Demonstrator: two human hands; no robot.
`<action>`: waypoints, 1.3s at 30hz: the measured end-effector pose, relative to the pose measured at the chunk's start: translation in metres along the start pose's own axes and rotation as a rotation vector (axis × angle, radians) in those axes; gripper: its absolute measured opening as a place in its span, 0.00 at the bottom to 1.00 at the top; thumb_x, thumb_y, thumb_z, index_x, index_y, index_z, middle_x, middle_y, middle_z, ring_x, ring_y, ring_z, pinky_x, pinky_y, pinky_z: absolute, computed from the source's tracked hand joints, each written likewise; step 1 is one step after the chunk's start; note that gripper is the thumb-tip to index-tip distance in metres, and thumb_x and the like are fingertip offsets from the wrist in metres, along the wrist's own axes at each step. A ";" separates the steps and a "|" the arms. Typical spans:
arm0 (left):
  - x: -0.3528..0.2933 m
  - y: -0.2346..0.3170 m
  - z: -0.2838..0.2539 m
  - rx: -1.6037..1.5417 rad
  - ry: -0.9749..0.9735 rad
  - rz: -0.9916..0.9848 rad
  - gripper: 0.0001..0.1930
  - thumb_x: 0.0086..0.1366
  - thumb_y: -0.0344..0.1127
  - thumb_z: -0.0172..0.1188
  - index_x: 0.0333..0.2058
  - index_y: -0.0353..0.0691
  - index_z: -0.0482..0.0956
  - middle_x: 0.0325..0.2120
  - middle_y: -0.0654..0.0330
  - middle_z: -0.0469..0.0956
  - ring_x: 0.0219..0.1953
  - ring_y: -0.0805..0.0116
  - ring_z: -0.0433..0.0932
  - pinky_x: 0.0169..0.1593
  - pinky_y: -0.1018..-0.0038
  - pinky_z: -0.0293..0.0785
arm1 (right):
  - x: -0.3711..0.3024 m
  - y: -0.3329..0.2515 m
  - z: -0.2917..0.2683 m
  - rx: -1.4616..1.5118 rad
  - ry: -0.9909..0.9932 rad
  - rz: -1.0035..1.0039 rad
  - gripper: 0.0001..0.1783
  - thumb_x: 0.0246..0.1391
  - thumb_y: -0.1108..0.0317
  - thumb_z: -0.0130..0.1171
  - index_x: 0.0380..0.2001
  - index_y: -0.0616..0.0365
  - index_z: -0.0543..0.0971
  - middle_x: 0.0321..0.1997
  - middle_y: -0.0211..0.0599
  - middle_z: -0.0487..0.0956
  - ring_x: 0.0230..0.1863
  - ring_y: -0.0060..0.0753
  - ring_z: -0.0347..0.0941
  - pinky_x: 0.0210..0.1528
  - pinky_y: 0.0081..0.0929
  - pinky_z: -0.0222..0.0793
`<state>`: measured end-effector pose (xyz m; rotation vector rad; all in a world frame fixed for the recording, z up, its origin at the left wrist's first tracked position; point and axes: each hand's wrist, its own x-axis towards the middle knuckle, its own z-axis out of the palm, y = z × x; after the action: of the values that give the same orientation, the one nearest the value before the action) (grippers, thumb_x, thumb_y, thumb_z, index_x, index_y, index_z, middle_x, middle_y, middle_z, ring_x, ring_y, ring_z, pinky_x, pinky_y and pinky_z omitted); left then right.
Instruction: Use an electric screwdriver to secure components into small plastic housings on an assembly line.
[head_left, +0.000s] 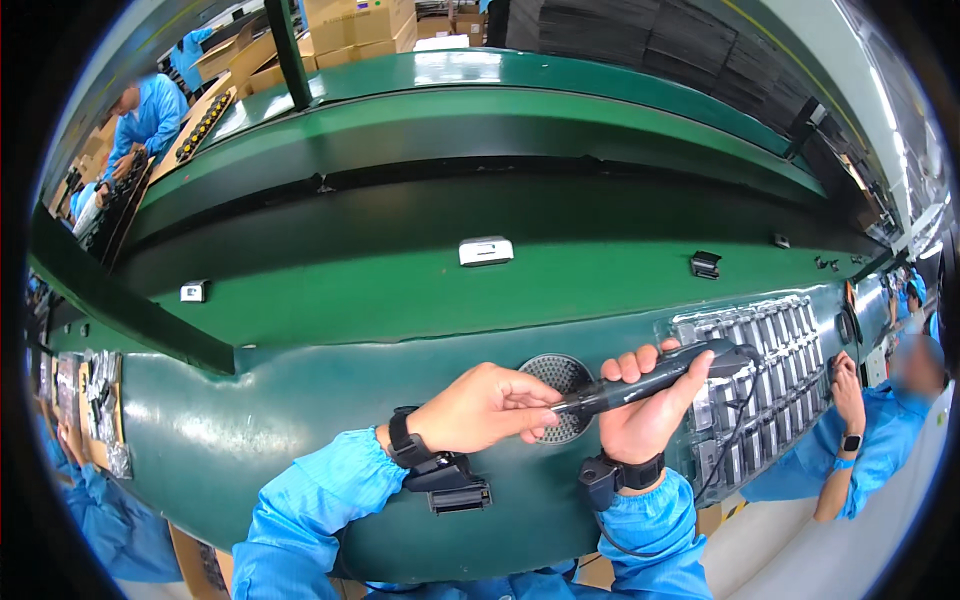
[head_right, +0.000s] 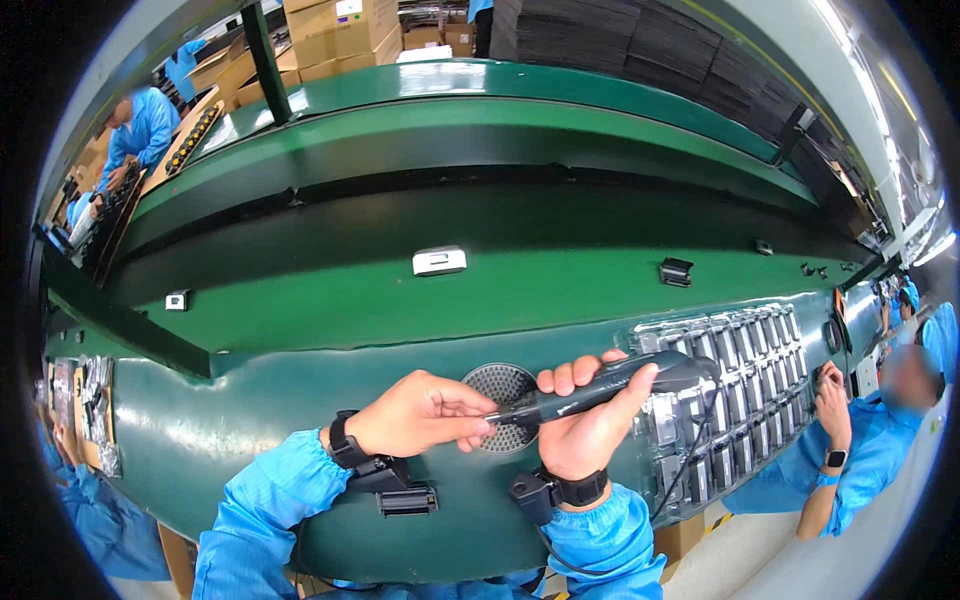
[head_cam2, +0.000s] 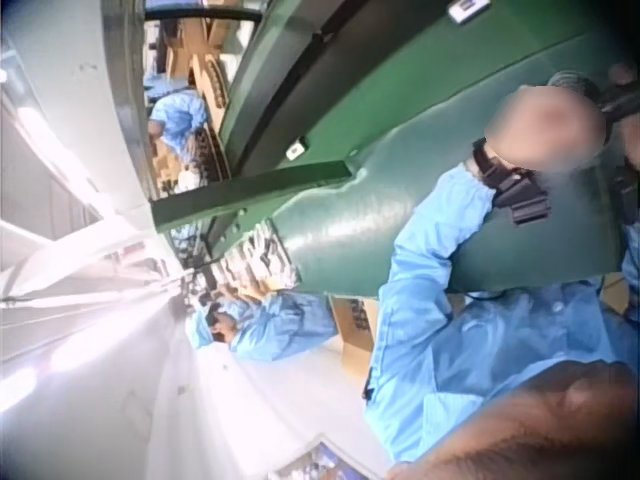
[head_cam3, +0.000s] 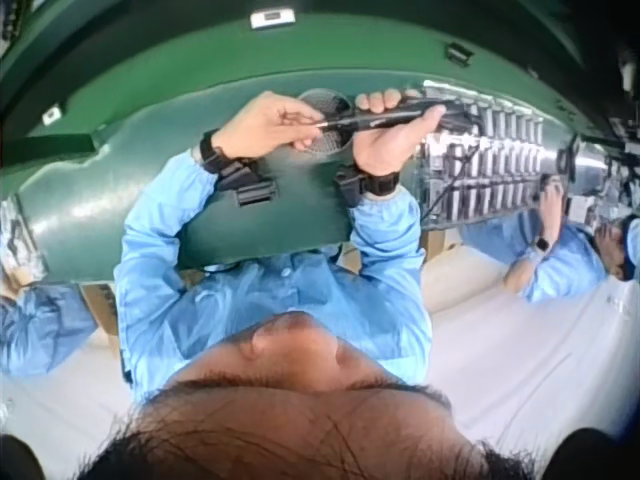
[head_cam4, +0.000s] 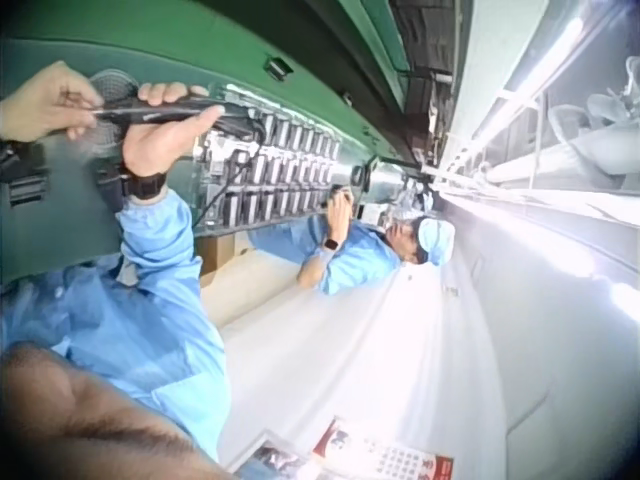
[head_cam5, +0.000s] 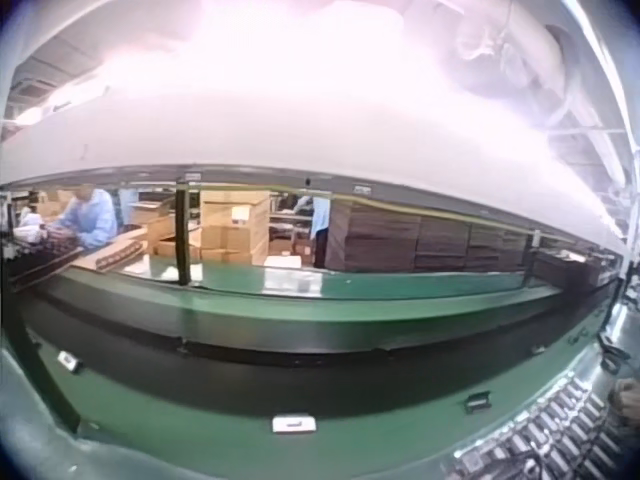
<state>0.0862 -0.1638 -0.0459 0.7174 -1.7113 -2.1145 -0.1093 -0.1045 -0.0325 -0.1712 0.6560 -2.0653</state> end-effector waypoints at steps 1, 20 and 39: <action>0.001 -0.001 0.000 -0.006 0.008 -0.005 0.17 0.70 0.30 0.65 0.55 0.30 0.80 0.39 0.56 0.87 0.37 0.74 0.85 0.44 0.75 0.84 | 0.000 -0.001 0.001 -0.022 0.007 -0.016 0.27 0.69 0.32 0.47 0.42 0.46 0.70 0.24 0.27 0.69 0.26 0.28 0.65 0.35 0.34 0.65; 0.007 -0.012 0.003 0.316 0.197 0.168 0.21 0.73 0.20 0.48 0.62 0.38 0.76 0.48 0.46 0.84 0.50 0.59 0.85 0.54 0.67 0.86 | 0.007 -0.011 -0.005 -0.090 -0.050 -0.202 0.25 0.70 0.34 0.46 0.42 0.44 0.72 0.24 0.25 0.70 0.25 0.24 0.64 0.33 0.30 0.64; 0.002 -0.009 -0.002 0.614 0.325 0.359 0.06 0.59 0.35 0.75 0.33 0.40 0.90 0.20 0.61 0.81 0.17 0.76 0.77 0.20 0.76 0.71 | 0.003 -0.008 -0.007 -0.043 -0.091 -0.128 0.28 0.67 0.30 0.47 0.41 0.44 0.73 0.24 0.26 0.72 0.24 0.29 0.67 0.33 0.35 0.65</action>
<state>0.0862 -0.1639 -0.0550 0.7801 -2.1090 -1.1606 -0.1197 -0.1011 -0.0349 -0.3385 0.6482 -2.1529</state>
